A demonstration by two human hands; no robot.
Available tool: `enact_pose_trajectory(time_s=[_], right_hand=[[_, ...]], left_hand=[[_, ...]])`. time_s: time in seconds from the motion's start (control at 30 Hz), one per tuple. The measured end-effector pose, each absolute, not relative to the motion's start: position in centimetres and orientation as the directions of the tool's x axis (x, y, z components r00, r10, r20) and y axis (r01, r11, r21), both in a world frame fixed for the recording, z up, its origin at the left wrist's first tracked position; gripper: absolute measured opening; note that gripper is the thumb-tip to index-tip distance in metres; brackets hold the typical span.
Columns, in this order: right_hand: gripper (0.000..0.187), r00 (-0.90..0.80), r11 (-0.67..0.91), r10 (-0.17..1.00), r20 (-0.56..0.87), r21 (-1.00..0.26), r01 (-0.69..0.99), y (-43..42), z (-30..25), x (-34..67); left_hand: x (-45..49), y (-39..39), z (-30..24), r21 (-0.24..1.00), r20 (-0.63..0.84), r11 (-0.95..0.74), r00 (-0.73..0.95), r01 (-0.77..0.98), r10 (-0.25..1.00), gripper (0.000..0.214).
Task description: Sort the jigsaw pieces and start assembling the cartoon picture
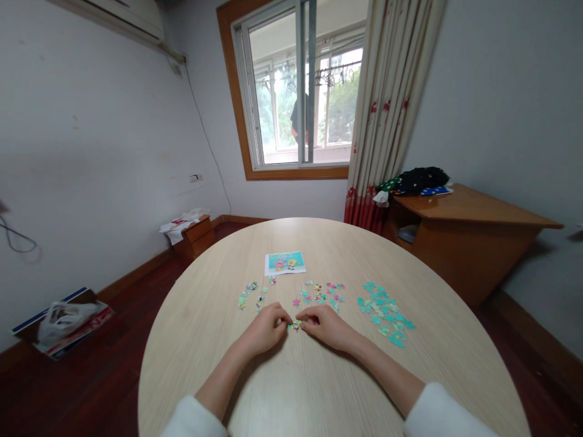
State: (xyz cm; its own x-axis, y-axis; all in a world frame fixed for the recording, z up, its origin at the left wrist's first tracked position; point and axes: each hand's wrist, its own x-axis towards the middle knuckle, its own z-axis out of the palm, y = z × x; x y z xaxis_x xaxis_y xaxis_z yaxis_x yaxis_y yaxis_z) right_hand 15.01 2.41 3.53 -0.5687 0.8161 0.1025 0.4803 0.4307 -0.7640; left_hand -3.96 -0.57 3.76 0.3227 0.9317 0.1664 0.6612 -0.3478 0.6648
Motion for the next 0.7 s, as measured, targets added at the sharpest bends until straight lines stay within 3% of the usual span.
enact_pose_trajectory(time_s=[0.2,0.7], right_hand=[[0.028,-0.461,0.334,0.883,0.084,-0.803,0.494,2.70,3.29,15.04],[0.030,-0.521,0.429,0.844,0.126,-0.742,0.515,2.67,2.99,15.10]], left_hand=[[-4.32,-0.46,4.14,0.684,0.207,-0.323,0.251,0.654,0.946,0.024],[-4.15,-0.59,4.18,0.655,0.134,-0.325,0.319,0.682,0.938,0.027]])
